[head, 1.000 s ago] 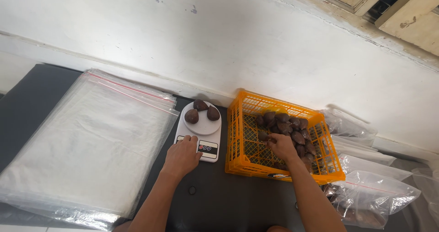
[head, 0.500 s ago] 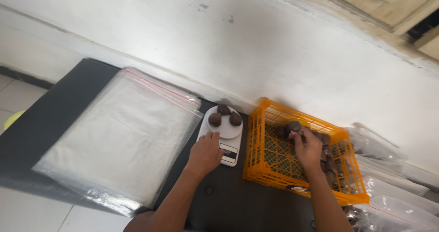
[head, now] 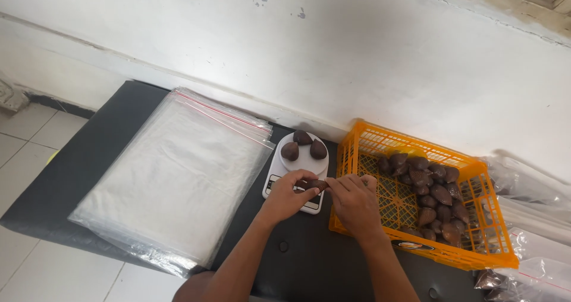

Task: The person weighs sapodilla fruits on a digital scale, transfers them into ziplock bags, seals the bags, and places them aside. The process is repeated multiple times with fruits taken from an orange crate.

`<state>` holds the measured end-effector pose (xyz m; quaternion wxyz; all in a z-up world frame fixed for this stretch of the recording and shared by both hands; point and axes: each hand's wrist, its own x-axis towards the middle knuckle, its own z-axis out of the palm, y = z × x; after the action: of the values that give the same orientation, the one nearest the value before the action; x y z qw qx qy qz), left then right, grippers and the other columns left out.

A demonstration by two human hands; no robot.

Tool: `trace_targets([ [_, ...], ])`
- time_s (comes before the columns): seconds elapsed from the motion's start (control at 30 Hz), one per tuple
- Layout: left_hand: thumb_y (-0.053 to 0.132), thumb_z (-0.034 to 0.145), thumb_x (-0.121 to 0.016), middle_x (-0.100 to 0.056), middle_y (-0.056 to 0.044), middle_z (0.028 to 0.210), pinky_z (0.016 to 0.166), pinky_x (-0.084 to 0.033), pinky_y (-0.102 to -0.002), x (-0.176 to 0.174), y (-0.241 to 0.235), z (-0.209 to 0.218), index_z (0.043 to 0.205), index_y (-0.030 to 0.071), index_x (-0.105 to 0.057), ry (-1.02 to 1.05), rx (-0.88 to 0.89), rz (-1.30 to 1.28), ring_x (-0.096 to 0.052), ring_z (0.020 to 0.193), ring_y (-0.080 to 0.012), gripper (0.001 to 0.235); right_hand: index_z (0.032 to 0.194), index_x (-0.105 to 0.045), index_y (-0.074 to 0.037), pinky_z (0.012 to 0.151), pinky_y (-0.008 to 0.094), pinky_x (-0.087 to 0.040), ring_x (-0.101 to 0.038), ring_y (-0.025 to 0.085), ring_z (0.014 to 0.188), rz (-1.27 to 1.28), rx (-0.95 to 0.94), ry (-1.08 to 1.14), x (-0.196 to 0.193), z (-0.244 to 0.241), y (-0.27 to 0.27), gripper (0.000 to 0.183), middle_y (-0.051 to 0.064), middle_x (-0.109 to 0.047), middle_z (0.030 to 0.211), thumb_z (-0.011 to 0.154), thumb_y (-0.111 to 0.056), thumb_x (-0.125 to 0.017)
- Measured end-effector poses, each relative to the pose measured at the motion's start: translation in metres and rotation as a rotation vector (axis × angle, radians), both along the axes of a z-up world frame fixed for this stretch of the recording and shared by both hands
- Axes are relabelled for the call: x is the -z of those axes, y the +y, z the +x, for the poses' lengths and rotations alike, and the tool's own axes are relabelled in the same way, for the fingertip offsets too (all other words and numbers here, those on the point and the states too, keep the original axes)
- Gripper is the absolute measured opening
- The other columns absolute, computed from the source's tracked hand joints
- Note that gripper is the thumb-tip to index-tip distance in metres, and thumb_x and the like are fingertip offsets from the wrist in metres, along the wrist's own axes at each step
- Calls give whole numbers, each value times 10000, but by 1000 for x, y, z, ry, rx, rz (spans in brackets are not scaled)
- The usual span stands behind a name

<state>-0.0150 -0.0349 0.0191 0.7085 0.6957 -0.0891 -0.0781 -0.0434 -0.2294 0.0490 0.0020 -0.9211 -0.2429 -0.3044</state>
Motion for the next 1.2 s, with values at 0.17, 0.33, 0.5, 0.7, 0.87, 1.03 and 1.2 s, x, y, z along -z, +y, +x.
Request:
trace_targets([
  [0.17,288,796,-890,-745,-95,951,706,-662,-316,31,-17,10,1024,162,-779,-97,-314,192,-761,906,-260,283,1201,-740,-178,917,374,-339,-659,171,1020,253,108,-3,-8,-12,0,229,-11,-720,1000,1015,-297,-681],
  [0.33,251,931,-786,-577,-67,1002,722,-628,-321,29,-16,-4,1130,71,-677,-565,-459,556,-669,930,-237,290,1142,-765,-171,913,385,-350,-689,184,965,483,114,14,-22,-29,-9,182,-17,-734,950,969,-219,-736],
  [0.5,250,964,-734,-510,-49,1043,766,-607,-327,45,-32,-8,1137,82,-624,-736,-445,778,-608,996,-228,265,1084,-778,-174,940,411,-342,-686,181,934,603,128,-4,-47,-49,-31,122,-26,-734,916,975,-177,-724],
  [0.7,268,982,-693,-525,-86,1093,732,-643,-343,39,-49,11,1164,77,-589,-724,-370,1073,-591,1075,-251,284,1090,-762,-154,952,441,-360,-693,209,947,802,140,-12,-69,-60,-51,119,-18,-732,929,1006,-118,-686],
  [0.87,345,913,-772,-549,-69,1061,799,-604,-261,48,-63,38,1108,95,-599,-742,-350,1457,-603,1040,-215,361,1077,-765,-194,970,456,-352,-695,201,918,855,154,9,-71,-64,-64,121,-33,-728,914,1004,-136,-688],
  [1.03,349,899,-791,-581,-88,1066,839,-574,-277,48,-61,46,1103,85,-614,-734,-283,1580,-608,1051,-227,377,1067,-765,-169,967,480,-366,-701,216,918,893,164,15,-72,-66,-75,113,-15,-732,909,1000,-124,-686],
  [1.2,403,879,-796,-603,-81,1069,881,-512,-321,55,-59,53,1116,102,-633,-769,-282,1658,-577,1065,-231,416,1054,-771,-140,956,481,-375,-706,239,903,932,167,13,-75,-70,-83,109,15,-728,870,991,-104,-690],
])
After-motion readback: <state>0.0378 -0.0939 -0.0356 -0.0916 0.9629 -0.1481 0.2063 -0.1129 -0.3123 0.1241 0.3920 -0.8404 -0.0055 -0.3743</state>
